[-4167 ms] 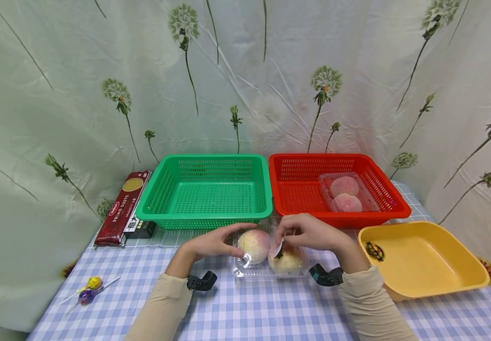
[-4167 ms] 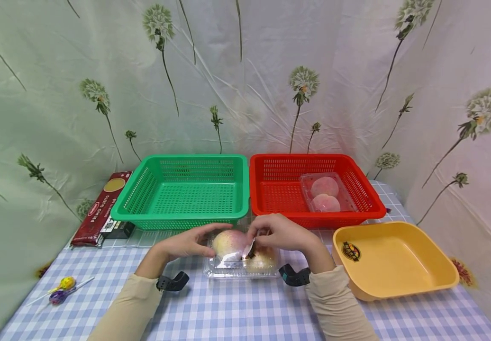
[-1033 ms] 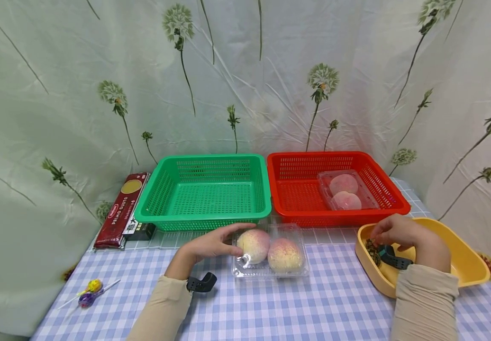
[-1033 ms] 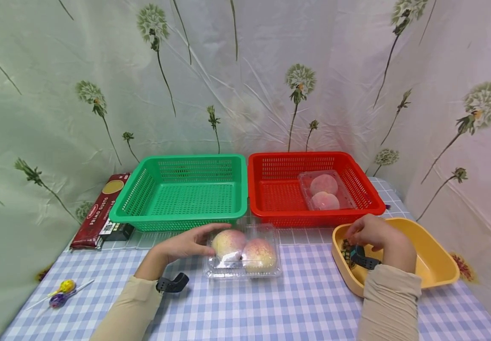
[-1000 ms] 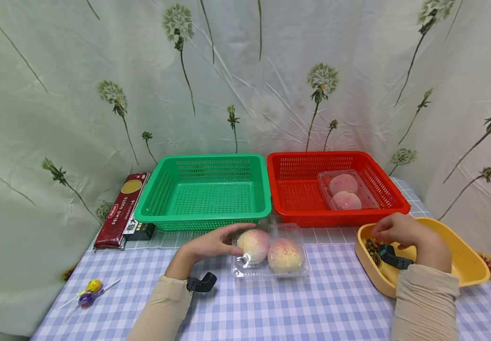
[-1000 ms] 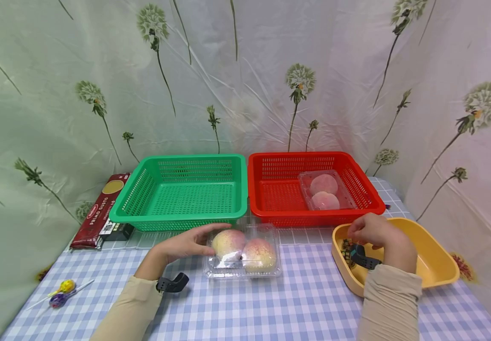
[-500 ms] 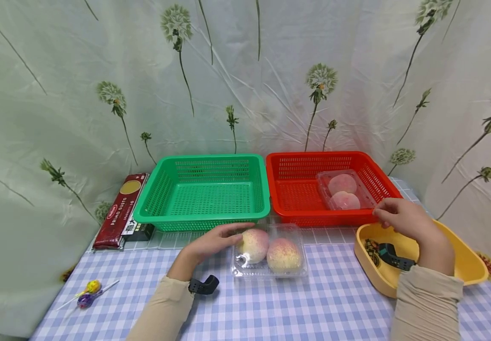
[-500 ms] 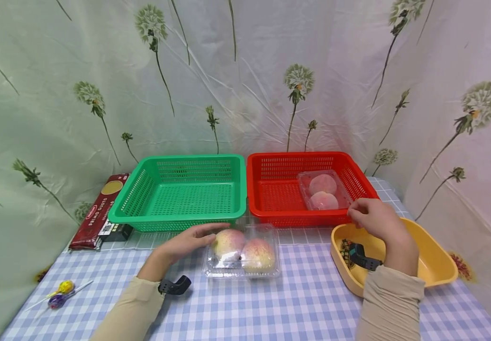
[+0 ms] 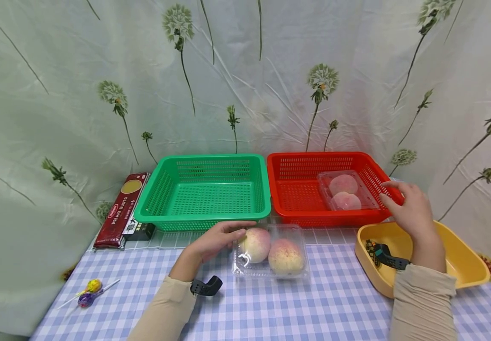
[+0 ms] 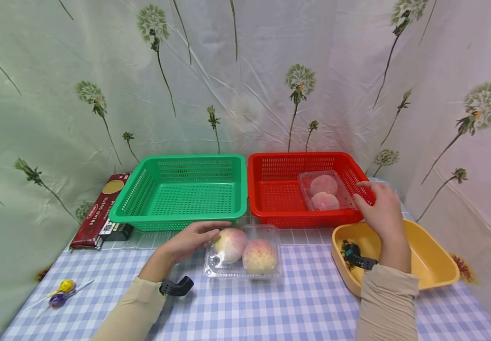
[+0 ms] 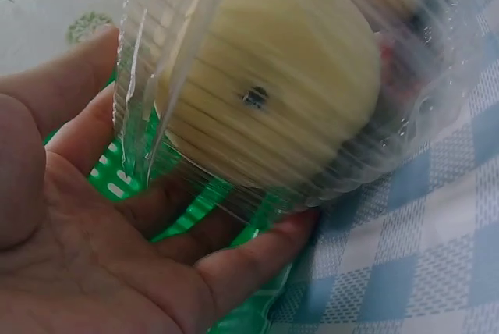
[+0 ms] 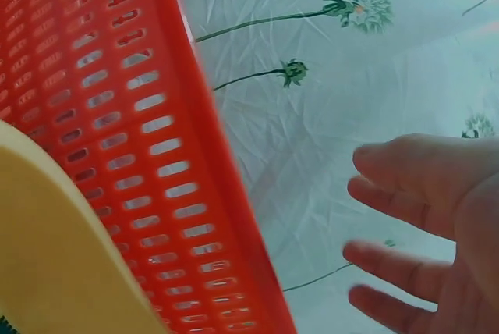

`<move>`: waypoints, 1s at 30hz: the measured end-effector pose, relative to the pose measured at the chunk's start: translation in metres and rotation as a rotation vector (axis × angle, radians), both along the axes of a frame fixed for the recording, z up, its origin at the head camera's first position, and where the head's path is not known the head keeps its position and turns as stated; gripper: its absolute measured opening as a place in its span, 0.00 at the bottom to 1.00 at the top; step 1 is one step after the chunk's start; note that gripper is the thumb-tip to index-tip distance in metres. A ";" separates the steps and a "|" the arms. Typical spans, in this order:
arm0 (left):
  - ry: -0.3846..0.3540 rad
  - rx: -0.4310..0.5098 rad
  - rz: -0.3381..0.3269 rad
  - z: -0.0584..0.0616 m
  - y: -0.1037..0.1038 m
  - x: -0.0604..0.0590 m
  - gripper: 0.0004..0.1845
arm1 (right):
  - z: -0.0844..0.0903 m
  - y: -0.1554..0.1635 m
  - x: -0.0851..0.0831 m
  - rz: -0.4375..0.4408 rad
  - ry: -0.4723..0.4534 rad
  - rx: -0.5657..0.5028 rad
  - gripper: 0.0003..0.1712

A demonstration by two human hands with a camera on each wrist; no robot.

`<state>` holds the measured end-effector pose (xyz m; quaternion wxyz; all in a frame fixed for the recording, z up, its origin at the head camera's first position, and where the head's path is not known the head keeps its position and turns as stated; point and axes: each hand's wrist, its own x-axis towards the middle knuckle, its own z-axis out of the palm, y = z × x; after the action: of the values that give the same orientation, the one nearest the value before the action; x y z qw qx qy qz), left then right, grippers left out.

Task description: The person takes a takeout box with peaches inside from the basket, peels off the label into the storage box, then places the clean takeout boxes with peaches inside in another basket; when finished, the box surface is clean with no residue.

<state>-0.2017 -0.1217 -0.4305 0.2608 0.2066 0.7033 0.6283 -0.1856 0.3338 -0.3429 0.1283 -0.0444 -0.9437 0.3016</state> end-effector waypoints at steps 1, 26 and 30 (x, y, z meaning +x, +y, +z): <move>-0.010 0.002 0.004 0.000 0.000 0.000 0.25 | -0.001 0.000 -0.001 -0.001 0.002 -0.001 0.30; -0.146 -0.038 -0.081 0.007 0.015 0.009 0.27 | -0.013 0.013 -0.008 0.073 -0.308 0.039 0.66; -0.102 -0.069 -0.145 0.014 0.018 0.013 0.26 | -0.011 0.015 -0.009 0.086 -0.320 0.073 0.67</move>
<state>-0.1885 -0.1038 -0.4160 0.3480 0.2157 0.6935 0.5928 -0.1945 0.3484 -0.3542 -0.0350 -0.0467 -0.9634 0.2615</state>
